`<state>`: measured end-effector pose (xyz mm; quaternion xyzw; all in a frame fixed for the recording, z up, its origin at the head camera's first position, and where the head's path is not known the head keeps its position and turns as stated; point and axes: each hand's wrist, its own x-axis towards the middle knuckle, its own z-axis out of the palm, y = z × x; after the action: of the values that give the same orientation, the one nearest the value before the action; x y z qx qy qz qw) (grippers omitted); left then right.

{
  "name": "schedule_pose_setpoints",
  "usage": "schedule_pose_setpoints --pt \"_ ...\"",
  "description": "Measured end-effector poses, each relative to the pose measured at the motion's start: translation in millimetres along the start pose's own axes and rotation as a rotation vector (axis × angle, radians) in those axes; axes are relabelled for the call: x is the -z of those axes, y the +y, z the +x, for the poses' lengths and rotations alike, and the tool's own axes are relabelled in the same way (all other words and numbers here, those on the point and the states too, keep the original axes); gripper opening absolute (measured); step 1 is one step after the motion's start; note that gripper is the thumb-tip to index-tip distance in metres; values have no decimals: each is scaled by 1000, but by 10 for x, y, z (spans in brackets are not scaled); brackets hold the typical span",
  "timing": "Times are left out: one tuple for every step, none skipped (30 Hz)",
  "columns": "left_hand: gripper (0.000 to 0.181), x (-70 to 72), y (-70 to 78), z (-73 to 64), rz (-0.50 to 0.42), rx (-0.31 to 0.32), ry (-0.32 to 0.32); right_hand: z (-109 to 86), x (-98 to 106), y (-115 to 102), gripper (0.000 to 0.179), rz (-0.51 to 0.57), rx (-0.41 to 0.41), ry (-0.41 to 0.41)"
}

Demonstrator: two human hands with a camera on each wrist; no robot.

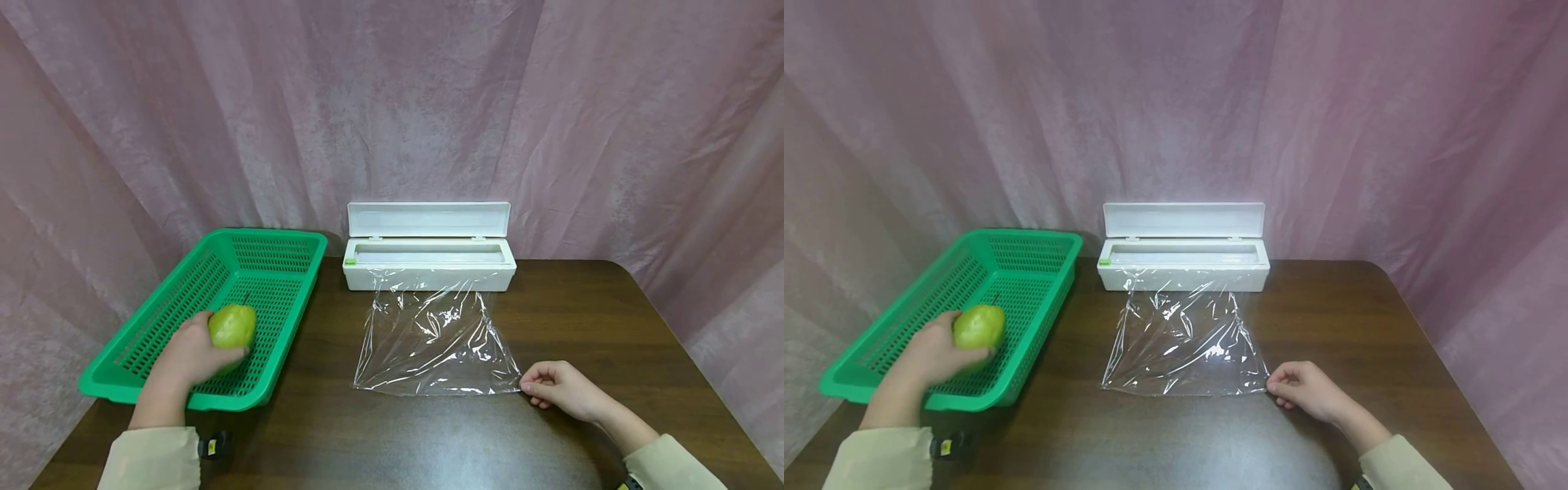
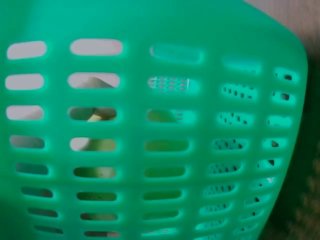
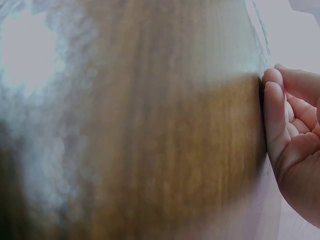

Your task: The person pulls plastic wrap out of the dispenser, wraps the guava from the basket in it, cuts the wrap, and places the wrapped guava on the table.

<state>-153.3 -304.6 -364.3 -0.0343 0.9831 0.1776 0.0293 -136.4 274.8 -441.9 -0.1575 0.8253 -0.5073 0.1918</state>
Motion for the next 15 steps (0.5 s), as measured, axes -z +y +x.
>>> schedule_pose_setpoints --pt "106 1 7 -4 -3 -7 6 2 1 -3 20 -1 -1 0" --pt "105 1 16 -9 -6 -15 12 3 2 -5 20 -2 -3 -1" --pt "105 3 24 -14 -10 -22 16 5 3 -7 20 -2 -5 0" --pt "106 3 31 -18 -12 -29 19 6 5 -9 20 -3 -6 -1" --pt "105 2 36 -21 -15 -37 24 7 7 -10 20 -4 -8 -1" --pt "105 0 43 -24 -18 -42 28 7 9 -10 20 -4 -9 -1" --pt "106 -1 49 -26 -22 -45 31 8 10 -10 20 -5 -10 -2" --pt "106 -2 55 -28 -26 -48 36 8 12 -8 20 -4 -10 -2" --pt "106 -4 61 -30 -31 -52 43 8 13 -6 20 -4 -11 -3" --pt "105 -6 68 -33 -37 -56 50 8 14 -5 20 -4 -10 -3" --pt "105 -8 75 -35 -43 -61 58 8 13 -2 20 -3 -10 -3" --pt "104 -9 84 -38 -48 -66 65 8 12 2 20 -4 -12 -3" --pt "104 -10 94 -42 -53 -70 74 8 11 4 20 -3 -12 -3" --pt "103 -11 105 -46 -57 -75 83 7 9 7 21 -3 -15 -3" --pt "102 -10 117 -51 -61 -79 90 6 7 9 21 -3 -16 -3"
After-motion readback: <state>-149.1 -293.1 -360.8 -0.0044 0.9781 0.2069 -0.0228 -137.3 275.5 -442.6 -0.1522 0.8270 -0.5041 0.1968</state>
